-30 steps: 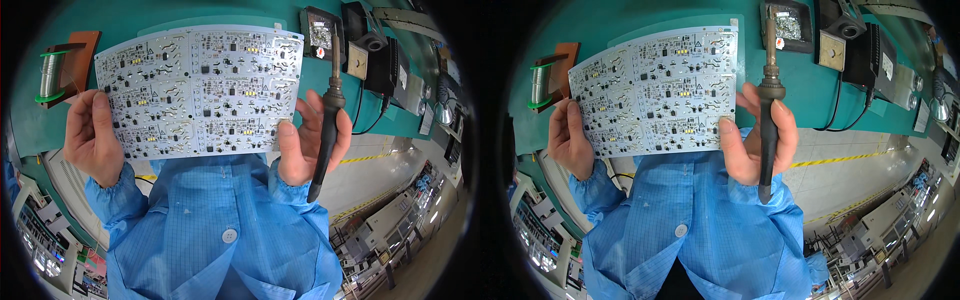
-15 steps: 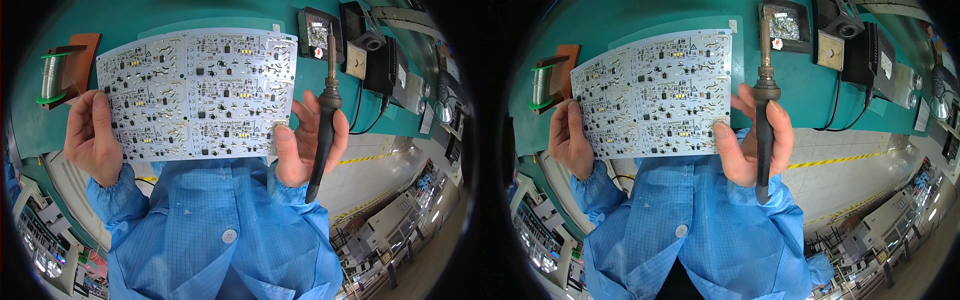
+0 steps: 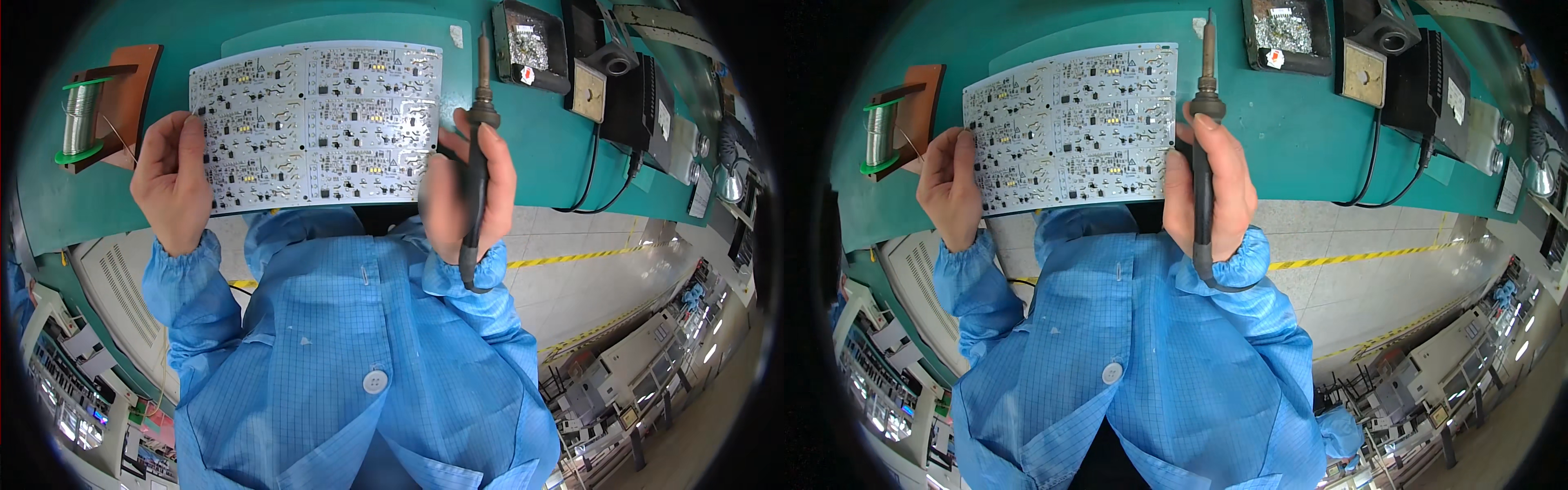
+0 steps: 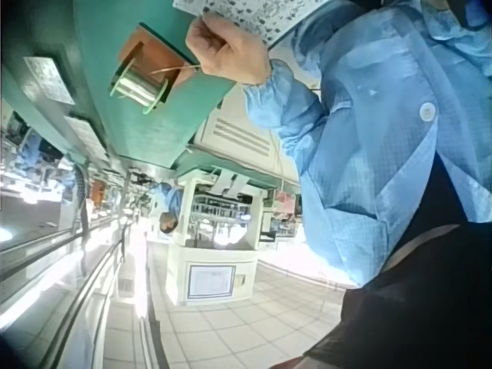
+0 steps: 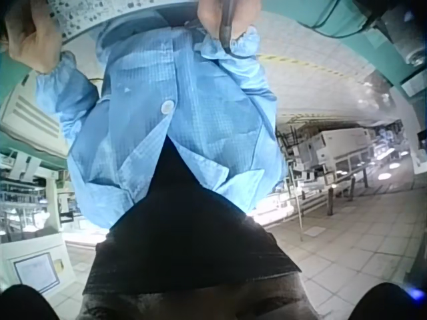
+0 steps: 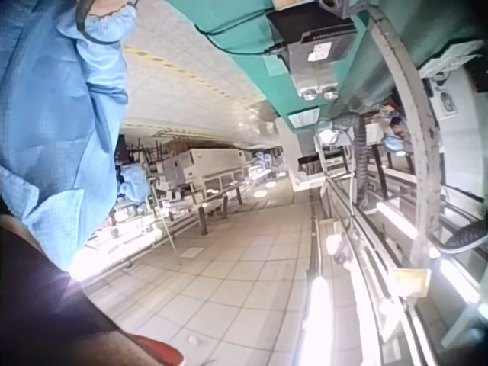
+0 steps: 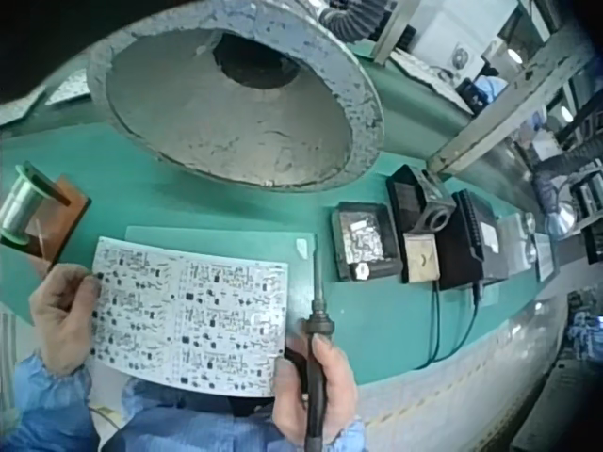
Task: Soldering components on a printed circuit board at a manual assembly station.
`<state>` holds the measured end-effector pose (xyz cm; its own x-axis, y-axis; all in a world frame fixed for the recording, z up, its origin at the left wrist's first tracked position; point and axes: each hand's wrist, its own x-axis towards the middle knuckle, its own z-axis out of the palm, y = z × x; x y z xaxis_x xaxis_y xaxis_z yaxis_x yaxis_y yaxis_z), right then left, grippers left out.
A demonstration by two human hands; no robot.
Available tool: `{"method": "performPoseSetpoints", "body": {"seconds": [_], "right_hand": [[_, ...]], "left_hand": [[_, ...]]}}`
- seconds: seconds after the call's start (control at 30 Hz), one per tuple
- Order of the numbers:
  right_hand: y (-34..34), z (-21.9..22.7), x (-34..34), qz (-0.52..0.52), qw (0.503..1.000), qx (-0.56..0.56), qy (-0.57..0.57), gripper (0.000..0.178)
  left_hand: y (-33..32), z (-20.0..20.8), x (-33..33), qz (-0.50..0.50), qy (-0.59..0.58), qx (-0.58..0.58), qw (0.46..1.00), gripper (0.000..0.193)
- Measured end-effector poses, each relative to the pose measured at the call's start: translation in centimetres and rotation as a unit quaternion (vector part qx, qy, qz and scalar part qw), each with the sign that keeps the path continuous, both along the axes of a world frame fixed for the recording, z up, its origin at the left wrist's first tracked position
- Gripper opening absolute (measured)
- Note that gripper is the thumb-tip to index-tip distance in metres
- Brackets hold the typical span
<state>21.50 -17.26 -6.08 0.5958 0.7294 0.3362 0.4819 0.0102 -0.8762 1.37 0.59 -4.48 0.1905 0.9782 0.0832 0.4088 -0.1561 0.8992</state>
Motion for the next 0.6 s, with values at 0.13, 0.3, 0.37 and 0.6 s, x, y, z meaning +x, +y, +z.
{"method": "performPoseSetpoints", "body": {"seconds": [0.13, 0.3, 0.37, 0.6], "right_hand": [[-0.7, 0.5, 1.2, -0.034, 0.999, 0.011, -0.023, 0.049], [-1.6, 0.7, 2.5, -0.076, 0.995, 0.029, -0.063, 0.045], [-1.8, 0.8, 2.4, -0.083, 0.994, 0.037, -0.054, 0.044], [-2.4, 2.2, 2.5, -0.052, 0.997, 0.057, -0.026, 0.038]], "left_hand": [[-0.2, 0.6, -0.1, 0.009, 0.022, -0.006, 1.0, 0.013], [-0.2, 0.5, -0.4, 0.007, 0.029, 0.002, 1.0, 0.012], [-0.2, 0.7, -0.4, 0.007, 0.031, 0.005, 0.999, 0.011], [-1.8, 3.8, 1.7, -0.115, 0.109, 0.183, 0.97, 0.007]]}}
